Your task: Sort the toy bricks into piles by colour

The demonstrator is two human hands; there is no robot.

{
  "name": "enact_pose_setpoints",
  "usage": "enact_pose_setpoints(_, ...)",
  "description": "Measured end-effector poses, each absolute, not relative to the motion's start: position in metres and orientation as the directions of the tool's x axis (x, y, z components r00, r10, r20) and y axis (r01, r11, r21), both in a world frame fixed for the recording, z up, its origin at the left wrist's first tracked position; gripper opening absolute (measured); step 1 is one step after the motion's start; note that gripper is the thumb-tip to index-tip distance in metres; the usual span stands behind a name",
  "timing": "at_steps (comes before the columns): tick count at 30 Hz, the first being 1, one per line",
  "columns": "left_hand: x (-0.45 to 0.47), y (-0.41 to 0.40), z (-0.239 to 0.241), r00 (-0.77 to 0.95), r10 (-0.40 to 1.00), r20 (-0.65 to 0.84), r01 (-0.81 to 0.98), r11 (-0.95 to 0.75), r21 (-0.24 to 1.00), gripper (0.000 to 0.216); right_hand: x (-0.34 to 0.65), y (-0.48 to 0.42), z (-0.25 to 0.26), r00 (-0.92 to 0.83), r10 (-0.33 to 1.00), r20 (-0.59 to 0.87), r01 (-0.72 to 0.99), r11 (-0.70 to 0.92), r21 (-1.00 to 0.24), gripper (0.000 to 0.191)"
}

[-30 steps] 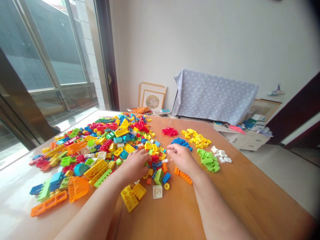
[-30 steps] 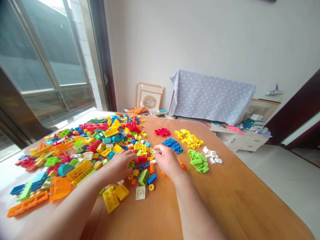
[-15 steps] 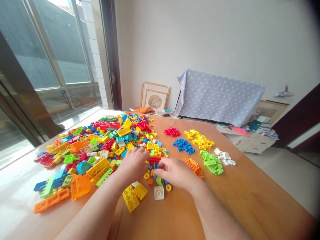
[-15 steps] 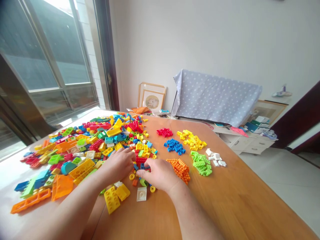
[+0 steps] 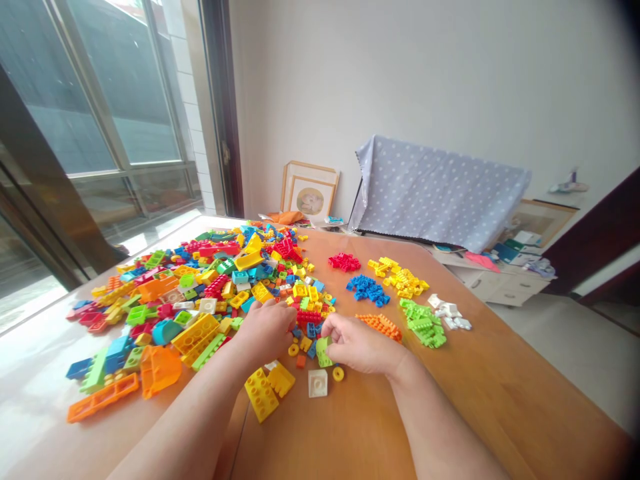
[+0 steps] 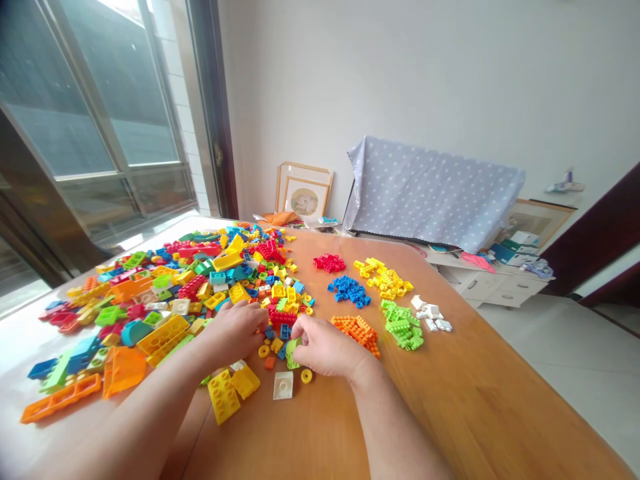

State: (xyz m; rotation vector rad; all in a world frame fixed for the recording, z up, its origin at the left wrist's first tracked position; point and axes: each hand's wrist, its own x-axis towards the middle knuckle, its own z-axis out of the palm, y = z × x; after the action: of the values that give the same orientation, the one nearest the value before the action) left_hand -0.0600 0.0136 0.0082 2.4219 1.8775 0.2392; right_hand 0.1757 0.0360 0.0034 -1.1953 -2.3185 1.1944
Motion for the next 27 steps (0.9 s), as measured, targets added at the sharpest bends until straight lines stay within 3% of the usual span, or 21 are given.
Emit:
enact_pose_setpoints(3,-0.062,0.013,0.011,0.238,0.969,0.068,0.956,-0.246,0.157,0.006,0.174,0.038,-0.001,-0.601,0.792,-0.108,0.55,0.312,-0.775,0.029)
enact_pose_setpoints(6,-0.063,0.013,0.014,0.222,0.973,0.064,0.954,-0.23,0.193,0.005,0.172,0.04,-0.004,-0.554,0.832,-0.003,0.586,0.388,-0.712,0.031)
enact_pose_setpoints(9,-0.063,0.015,0.014,0.201,0.974,0.102,0.957,-0.217,0.193,0.009,0.168,0.042,-0.006,-0.527,0.844,0.095,0.599,0.449,-0.663,0.047)
enact_pose_setpoints(12,-0.063,0.015,0.01,0.203,0.965,0.166,0.955,-0.233,0.186,0.021,0.162,0.043,-0.007,-0.535,0.835,0.129,0.608,0.487,-0.626,0.06)
enact_pose_setpoints(17,-0.063,0.015,0.002,0.307,0.934,0.184,0.915,-0.343,0.212,0.048,0.146,0.043,-0.008,-0.557,0.823,0.115,0.626,0.506,-0.593,0.059)
enact_pose_setpoints(23,-0.073,0.016,0.009,0.251,0.955,0.161,0.944,-0.278,0.177,0.021,0.133,0.034,-0.009,-0.582,0.8,0.144,0.535,0.511,-0.673,0.057)
enact_pose_setpoints(27,-0.084,0.017,0.015,0.2,0.965,0.169,0.953,-0.231,0.194,0.017,0.131,0.035,-0.014,-0.567,0.807,0.167,0.465,0.481,-0.743,0.052)
